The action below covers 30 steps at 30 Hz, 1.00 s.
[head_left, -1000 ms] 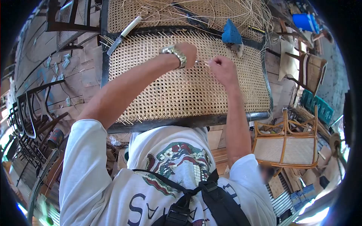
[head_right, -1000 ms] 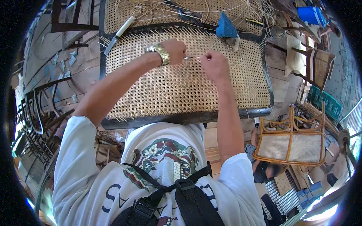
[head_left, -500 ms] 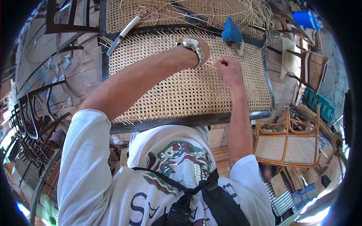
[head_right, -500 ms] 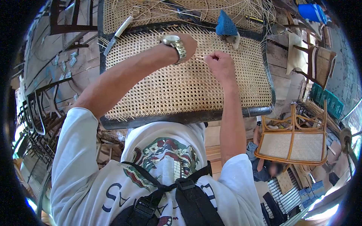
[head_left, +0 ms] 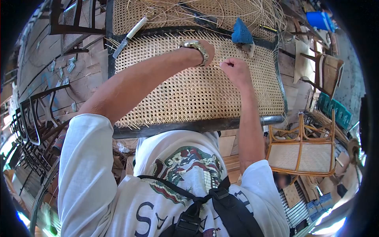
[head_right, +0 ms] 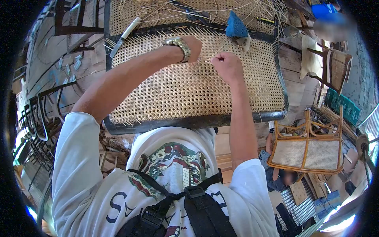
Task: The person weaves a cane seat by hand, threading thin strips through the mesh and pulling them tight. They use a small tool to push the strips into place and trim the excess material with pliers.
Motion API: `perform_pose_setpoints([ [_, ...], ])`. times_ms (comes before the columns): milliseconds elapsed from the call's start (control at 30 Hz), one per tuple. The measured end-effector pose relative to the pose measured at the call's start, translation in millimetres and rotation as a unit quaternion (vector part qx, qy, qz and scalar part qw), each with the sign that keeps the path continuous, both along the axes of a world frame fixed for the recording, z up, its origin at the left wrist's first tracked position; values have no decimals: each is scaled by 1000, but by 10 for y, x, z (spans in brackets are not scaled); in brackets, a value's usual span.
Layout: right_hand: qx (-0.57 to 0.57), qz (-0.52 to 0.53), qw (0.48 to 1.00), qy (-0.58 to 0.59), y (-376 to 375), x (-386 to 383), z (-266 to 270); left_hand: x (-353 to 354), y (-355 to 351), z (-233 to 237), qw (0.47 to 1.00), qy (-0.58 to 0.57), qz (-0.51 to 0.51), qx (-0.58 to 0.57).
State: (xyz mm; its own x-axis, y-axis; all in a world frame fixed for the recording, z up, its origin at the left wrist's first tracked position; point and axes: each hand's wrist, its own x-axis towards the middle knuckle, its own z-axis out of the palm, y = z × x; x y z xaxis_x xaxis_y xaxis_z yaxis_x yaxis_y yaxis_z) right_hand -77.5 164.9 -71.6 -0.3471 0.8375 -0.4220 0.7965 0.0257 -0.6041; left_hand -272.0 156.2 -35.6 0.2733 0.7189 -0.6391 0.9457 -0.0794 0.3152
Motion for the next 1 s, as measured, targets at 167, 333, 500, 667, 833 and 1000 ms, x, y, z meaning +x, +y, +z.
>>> perform_pose_setpoints([
  [167, -5, -2, 1000, 10, 48, 29, 18, 18, 78, 112, 999, 20, -34, -7],
  [333, 58, 4, 998, 6, 19, 18, 44, 103, 208, -65, 996, 13, -2, -85],
  [500, 37, 24, 999, -21, 47, 0, 1, 128, 114, 53, 997, 45, -59, 16],
  [667, 63, 31, 997, -35, 14, -88, -95, 11, 36, -28, 1000, -14, -3, -7],
  [833, 59, 45, 997, -21, 8, -97, -149, -103, 52, -280, 975, -127, 130, -131],
  [1000, 94, 60, 994, 18, -105, -139, -121, -151, 56, -302, 943, -169, 203, -204],
])
